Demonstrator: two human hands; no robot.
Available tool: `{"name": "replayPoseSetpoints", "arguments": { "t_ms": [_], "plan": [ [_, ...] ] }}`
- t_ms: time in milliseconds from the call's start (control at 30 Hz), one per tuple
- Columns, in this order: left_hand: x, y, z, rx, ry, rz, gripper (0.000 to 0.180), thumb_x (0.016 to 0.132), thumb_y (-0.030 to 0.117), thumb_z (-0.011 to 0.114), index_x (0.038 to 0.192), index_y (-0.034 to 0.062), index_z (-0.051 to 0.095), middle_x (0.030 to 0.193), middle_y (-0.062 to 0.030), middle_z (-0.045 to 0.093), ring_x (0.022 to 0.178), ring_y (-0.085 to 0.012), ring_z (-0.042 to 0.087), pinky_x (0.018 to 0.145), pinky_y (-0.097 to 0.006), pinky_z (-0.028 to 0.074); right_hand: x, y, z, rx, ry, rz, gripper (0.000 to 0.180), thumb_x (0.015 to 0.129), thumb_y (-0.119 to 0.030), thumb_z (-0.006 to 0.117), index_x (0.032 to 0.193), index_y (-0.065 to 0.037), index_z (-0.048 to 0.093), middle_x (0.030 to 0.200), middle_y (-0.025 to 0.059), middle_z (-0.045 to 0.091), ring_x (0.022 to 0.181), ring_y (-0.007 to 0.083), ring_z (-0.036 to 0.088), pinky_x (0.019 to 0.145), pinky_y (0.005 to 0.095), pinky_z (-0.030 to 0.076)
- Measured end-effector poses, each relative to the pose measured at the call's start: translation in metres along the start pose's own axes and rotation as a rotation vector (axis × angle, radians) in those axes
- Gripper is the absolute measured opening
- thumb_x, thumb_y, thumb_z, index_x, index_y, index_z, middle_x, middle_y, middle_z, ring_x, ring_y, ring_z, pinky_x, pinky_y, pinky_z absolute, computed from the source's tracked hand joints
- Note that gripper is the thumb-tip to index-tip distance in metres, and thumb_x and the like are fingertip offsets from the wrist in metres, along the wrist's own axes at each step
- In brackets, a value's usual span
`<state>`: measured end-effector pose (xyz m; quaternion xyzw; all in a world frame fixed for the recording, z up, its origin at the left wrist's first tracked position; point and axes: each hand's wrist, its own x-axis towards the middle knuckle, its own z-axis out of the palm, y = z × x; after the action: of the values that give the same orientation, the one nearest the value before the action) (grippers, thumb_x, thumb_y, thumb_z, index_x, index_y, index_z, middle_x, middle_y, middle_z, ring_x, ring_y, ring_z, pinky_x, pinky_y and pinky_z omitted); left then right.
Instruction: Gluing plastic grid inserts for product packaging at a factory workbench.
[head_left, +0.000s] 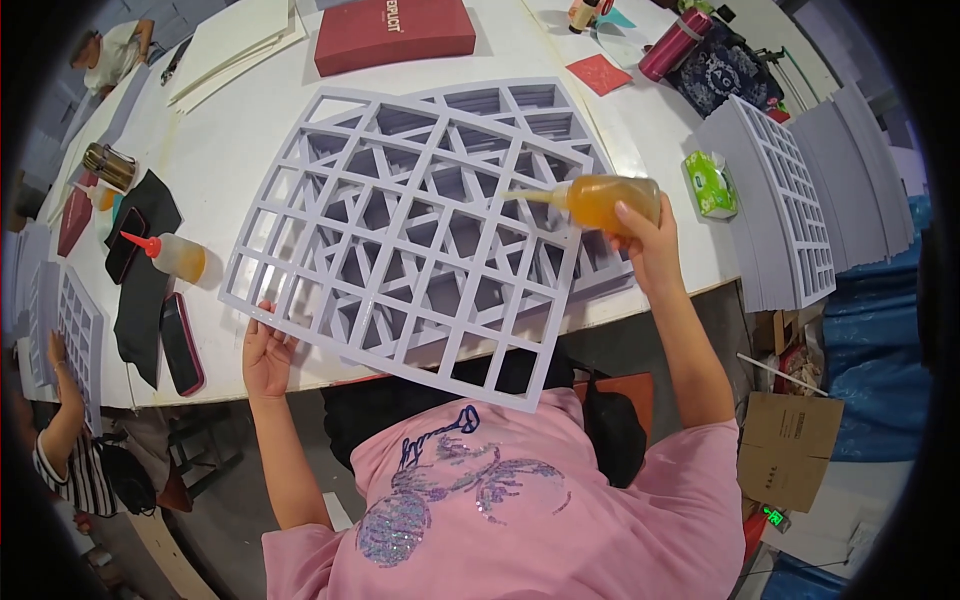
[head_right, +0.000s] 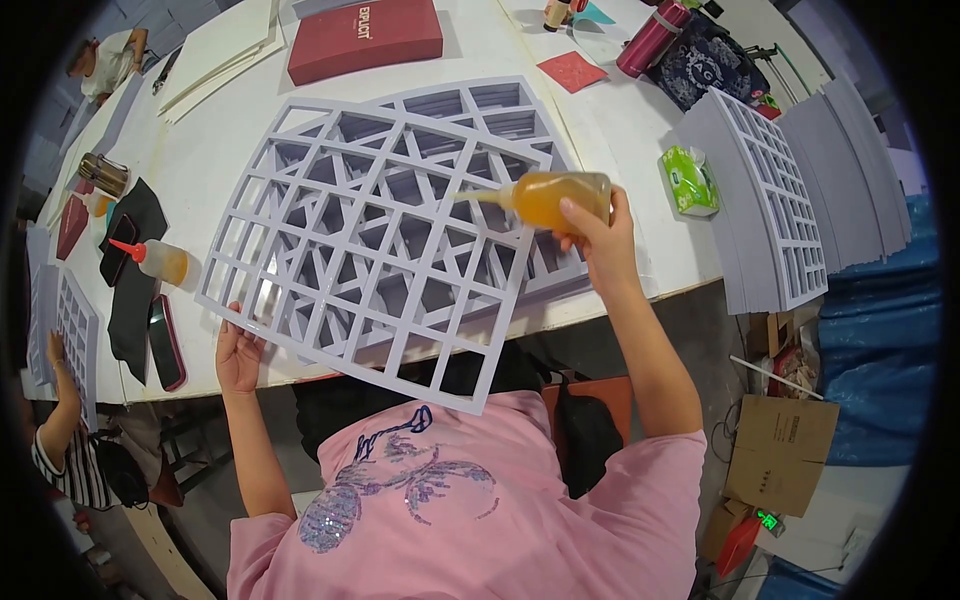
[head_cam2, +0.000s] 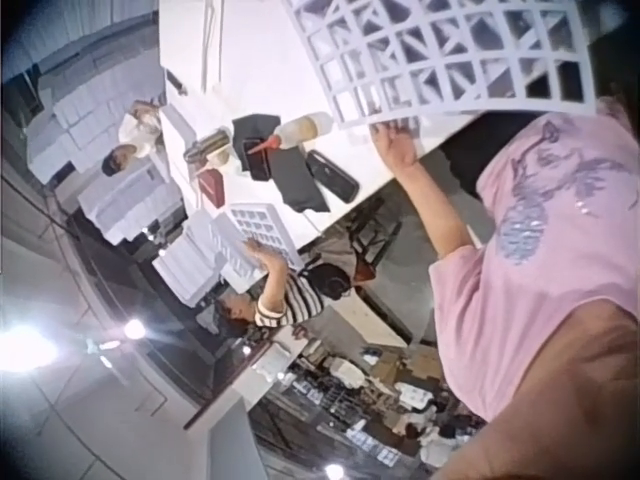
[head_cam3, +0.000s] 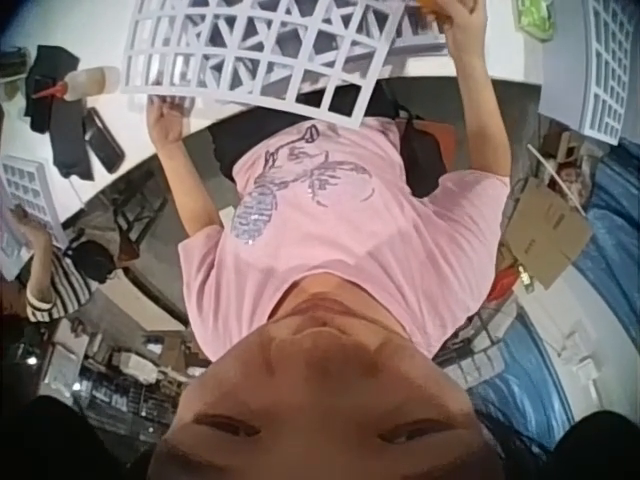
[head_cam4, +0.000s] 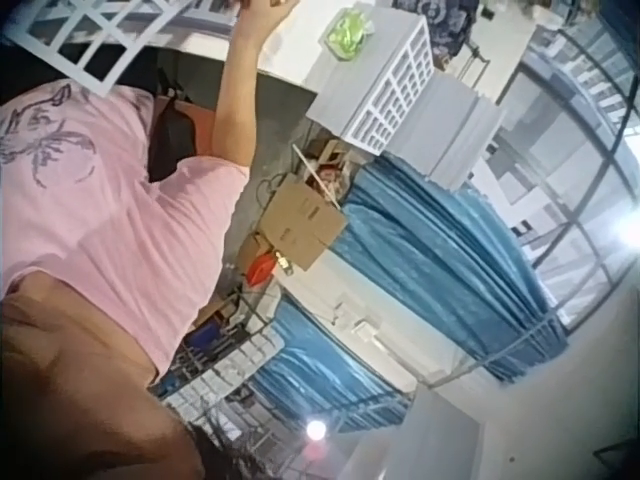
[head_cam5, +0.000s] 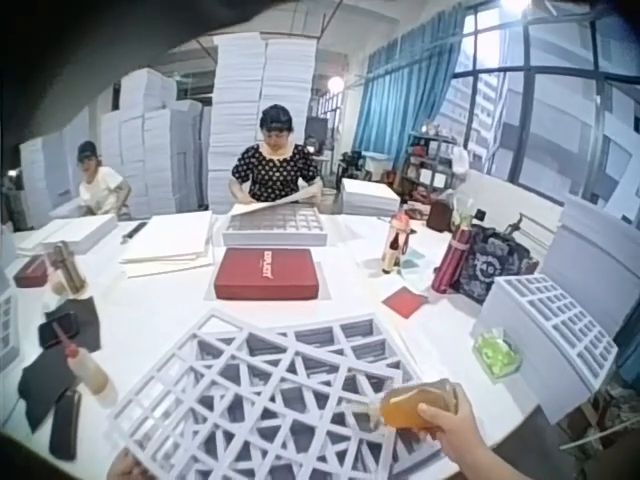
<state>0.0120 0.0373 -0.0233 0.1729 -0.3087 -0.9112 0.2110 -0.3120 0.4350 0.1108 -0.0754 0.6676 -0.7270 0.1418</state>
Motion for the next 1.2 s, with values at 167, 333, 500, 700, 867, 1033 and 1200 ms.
{"name": "replayPoseSetpoints", "arguments": {
  "t_ms": [167, 333, 500, 700, 867, 1033, 1200],
  "plan": [
    [0.000, 0.002, 0.003, -0.001, -0.015, -0.021, 0.040, 0.090, 0.007, 0.050, 0.129, 0.0046, 0.040, 0.121, -0.0084, 0.054, 0.107, -0.0205, 0.056, 0.090, -0.041, 0.048, -0.063, 0.007, 0.010, 0.009, -0.102, 0.109, 0.041, 0.078, -0.010, 0.066, 0.110, -0.003, 0.041, 0.095, 0.0104, 0.057, 0.067, 0.0164, 0.059, 0.048, 0.0240, 0.045],
    [0.005, 0.003, 0.003, 0.004, -0.033, -0.007, 0.040, 0.090, 0.008, 0.050, 0.129, 0.0045, 0.039, 0.121, -0.0080, 0.054, 0.104, -0.0199, 0.057, 0.090, -0.041, 0.048, -0.120, 0.008, 0.016, 0.032, -0.218, 0.232, 0.053, 0.073, -0.005, 0.070, 0.115, -0.005, 0.038, 0.098, 0.0084, 0.055, 0.076, 0.0127, 0.057, 0.053, 0.0230, 0.048],
    [0.004, 0.002, 0.003, 0.028, -0.024, -0.007, 0.041, 0.090, 0.009, 0.051, 0.129, 0.0051, 0.040, 0.119, -0.0073, 0.055, 0.104, -0.0193, 0.057, 0.091, -0.041, 0.047, -0.130, 0.002, 0.012, 0.319, -0.313, 0.532, 0.052, 0.075, -0.005, 0.068, 0.118, -0.006, 0.039, 0.102, 0.0081, 0.055, 0.083, 0.0164, 0.060, 0.054, 0.0259, 0.051],
    [0.000, 0.002, 0.003, 0.046, -0.018, -0.009, 0.043, 0.089, 0.009, 0.052, 0.131, 0.0072, 0.039, 0.118, -0.0083, 0.055, 0.105, -0.0194, 0.055, 0.093, -0.040, 0.044, -0.053, -0.009, -0.043, 0.142, 0.047, 0.006, 0.039, 0.081, -0.014, 0.064, 0.111, -0.002, 0.042, 0.094, 0.0121, 0.058, 0.067, 0.0179, 0.058, 0.052, 0.0258, 0.045],
    [0.000, 0.001, -0.005, 0.048, -0.010, -0.004, 0.047, 0.088, 0.010, 0.054, 0.132, 0.0078, 0.037, 0.122, -0.0087, 0.052, 0.108, -0.0204, 0.054, 0.094, -0.039, 0.044, 0.003, -0.019, -0.073, 0.025, 0.204, -0.096, 0.049, 0.078, -0.016, 0.070, 0.112, -0.001, 0.039, 0.090, 0.0133, 0.056, 0.063, 0.0183, 0.057, 0.052, 0.0255, 0.045],
    [0.001, 0.000, -0.005, 0.056, -0.026, 0.009, 0.048, 0.088, 0.009, 0.053, 0.133, 0.0077, 0.036, 0.126, -0.0077, 0.050, 0.110, -0.0202, 0.052, 0.094, -0.039, 0.044, 0.023, -0.008, -0.085, 0.005, 0.243, -0.093, 0.054, 0.076, -0.017, 0.071, 0.114, 0.000, 0.037, 0.092, 0.0141, 0.055, 0.063, 0.0186, 0.058, 0.053, 0.0251, 0.046],
    [0.001, 0.002, -0.010, 0.036, -0.006, 0.002, 0.047, 0.090, 0.010, 0.052, 0.134, 0.0075, 0.035, 0.126, -0.0079, 0.050, 0.111, -0.0206, 0.052, 0.095, -0.040, 0.044, -0.006, -0.010, -0.093, 0.005, 0.127, -0.026, 0.044, 0.076, -0.016, 0.070, 0.108, -0.001, 0.043, 0.088, 0.0118, 0.056, 0.060, 0.0163, 0.056, 0.048, 0.0240, 0.043]
  ]
}}
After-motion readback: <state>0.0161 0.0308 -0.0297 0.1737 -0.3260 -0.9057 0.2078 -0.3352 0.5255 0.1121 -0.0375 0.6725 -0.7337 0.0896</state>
